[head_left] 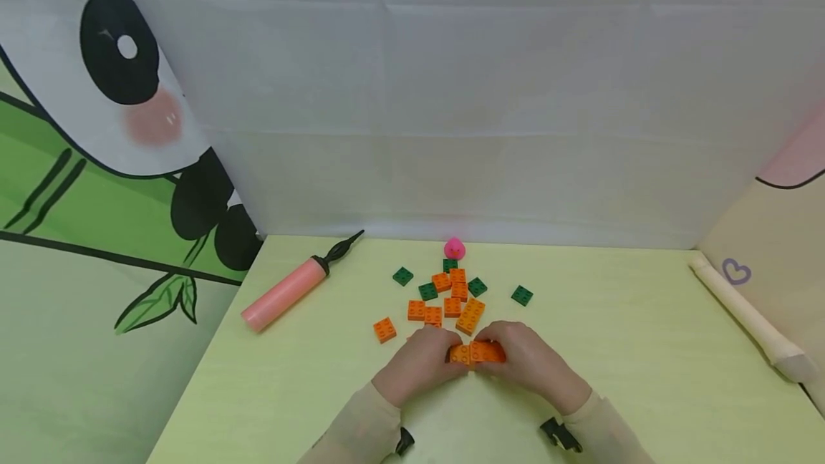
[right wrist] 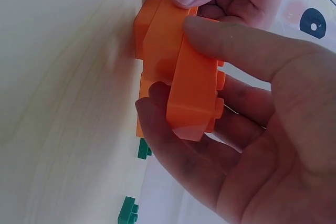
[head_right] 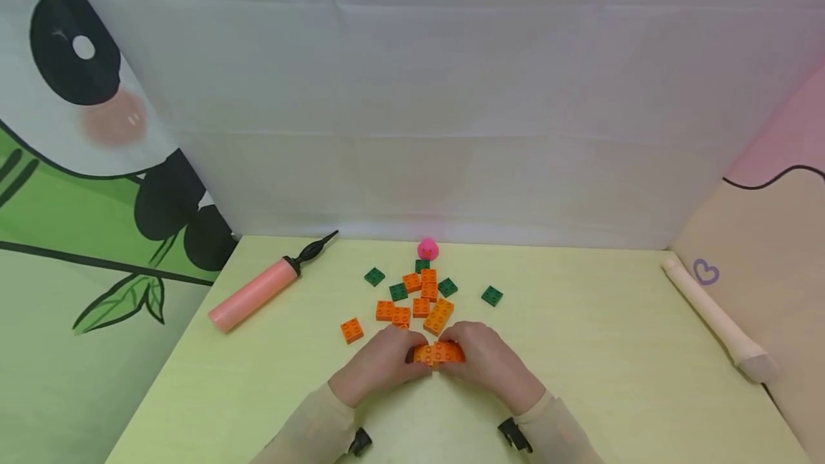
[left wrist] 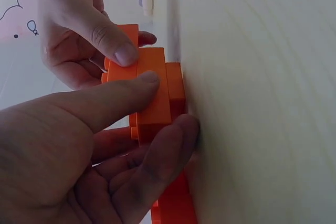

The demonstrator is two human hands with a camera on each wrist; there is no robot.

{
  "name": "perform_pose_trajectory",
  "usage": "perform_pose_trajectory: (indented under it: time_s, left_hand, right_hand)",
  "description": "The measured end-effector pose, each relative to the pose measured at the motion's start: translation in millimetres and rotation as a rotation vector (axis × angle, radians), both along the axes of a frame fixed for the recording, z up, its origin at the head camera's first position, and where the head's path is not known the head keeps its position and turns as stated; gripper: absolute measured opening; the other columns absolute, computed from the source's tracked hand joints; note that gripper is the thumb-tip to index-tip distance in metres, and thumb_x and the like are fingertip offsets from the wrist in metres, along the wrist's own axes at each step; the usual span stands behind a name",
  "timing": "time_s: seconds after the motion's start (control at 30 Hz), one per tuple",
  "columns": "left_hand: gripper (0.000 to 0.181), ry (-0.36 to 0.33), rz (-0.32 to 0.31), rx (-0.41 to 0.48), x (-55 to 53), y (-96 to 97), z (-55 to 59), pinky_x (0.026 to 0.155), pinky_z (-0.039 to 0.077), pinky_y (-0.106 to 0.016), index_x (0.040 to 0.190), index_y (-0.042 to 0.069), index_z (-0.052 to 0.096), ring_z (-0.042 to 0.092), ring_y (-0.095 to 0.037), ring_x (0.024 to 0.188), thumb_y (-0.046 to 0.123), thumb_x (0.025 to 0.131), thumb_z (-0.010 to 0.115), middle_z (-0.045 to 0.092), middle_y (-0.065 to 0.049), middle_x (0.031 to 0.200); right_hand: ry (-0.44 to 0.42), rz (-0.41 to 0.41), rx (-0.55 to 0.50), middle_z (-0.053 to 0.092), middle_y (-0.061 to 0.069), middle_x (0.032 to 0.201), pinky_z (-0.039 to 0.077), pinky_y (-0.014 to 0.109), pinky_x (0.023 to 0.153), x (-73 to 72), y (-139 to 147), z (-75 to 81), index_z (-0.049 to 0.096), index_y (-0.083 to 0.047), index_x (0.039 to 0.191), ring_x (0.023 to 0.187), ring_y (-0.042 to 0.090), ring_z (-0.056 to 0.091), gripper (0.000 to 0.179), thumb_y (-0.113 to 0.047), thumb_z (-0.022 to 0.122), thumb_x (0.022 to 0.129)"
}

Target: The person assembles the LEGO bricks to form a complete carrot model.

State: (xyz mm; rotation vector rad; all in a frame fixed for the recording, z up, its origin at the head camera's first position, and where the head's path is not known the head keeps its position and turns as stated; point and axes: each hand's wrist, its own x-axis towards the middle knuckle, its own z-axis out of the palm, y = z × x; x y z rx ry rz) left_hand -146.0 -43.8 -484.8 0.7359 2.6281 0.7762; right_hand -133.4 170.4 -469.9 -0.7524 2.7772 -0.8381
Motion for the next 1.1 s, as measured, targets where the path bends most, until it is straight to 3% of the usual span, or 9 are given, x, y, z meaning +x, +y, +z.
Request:
perform_pose_trajectory:
  time_s: [0.37, 0.57, 0.7, 0.87, 1.1]
  left_hand:
    - [0.031, -0.053, 0.020, 0.049, -1.9, -9.2, 4.5, 0.062, 0.046, -0.025, 0.111, 0.010, 0.076, 0.052, -0.009, 0.064, 0.031, 0.089, 0.085, 0.058, 0.010, 0.071]
    - [0.033, -0.093, 0.047, 0.104, -9.7, -20.5, 12.4, 0.063, 0.048, -0.026, 0.116, 0.009, 0.076, 0.054, -0.010, 0.065, 0.032, 0.092, 0.081, 0.060, 0.008, 0.071]
    - [0.031, -0.056, 0.065, 0.129, -19.6, -20.8, 15.8, 0.063, 0.051, -0.026, 0.117, 0.009, 0.076, 0.057, -0.010, 0.067, 0.031, 0.096, 0.078, 0.062, 0.010, 0.075]
    - [0.024, 0.034, 0.092, 0.102, -31.3, -3.9, 17.8, 0.062, 0.048, -0.025, 0.113, 0.010, 0.076, 0.054, -0.011, 0.067, 0.028, 0.097, 0.077, 0.059, 0.009, 0.075]
    - [0.022, 0.127, 0.144, -0.010, -45.2, 24.2, 11.7, 0.056, 0.038, -0.026, 0.089, 0.014, 0.067, 0.047, -0.014, 0.061, 0.031, 0.097, 0.077, 0.046, 0.003, 0.065]
  right_hand:
    - [0.001, -0.004, -0.023, 0.071, -0.009, 0.090, 0.054, 0.030, 0.074, 0.7, 0.8, 1.6, 0.079, -0.011, 0.101, 0.077, 0.007, 0.058, 0.023, -0.019, 0.090, 0.083]
    - [-0.016, -0.015, -0.018, 0.072, -0.009, 0.091, 0.055, 0.032, 0.076, 0.8, -0.6, 1.6, 0.079, -0.011, 0.101, 0.078, 0.008, 0.058, 0.023, -0.019, 0.091, 0.083]
    - [-0.034, -0.029, -0.005, 0.073, -0.008, 0.092, 0.056, 0.034, 0.078, 1.1, -1.3, 2.2, 0.080, -0.011, 0.102, 0.079, 0.009, 0.059, 0.025, -0.020, 0.091, 0.082]
    - [-0.020, -0.028, -0.008, 0.074, -0.006, 0.094, 0.056, 0.034, 0.079, 1.6, -0.6, 1.5, 0.079, -0.010, 0.102, 0.081, 0.010, 0.061, 0.026, -0.019, 0.092, 0.081]
    - [-0.002, -0.016, -0.027, 0.073, -0.009, 0.090, 0.057, 0.036, 0.080, 2.5, 1.1, -1.1, 0.079, -0.011, 0.099, 0.080, 0.009, 0.062, 0.023, -0.017, 0.092, 0.081]
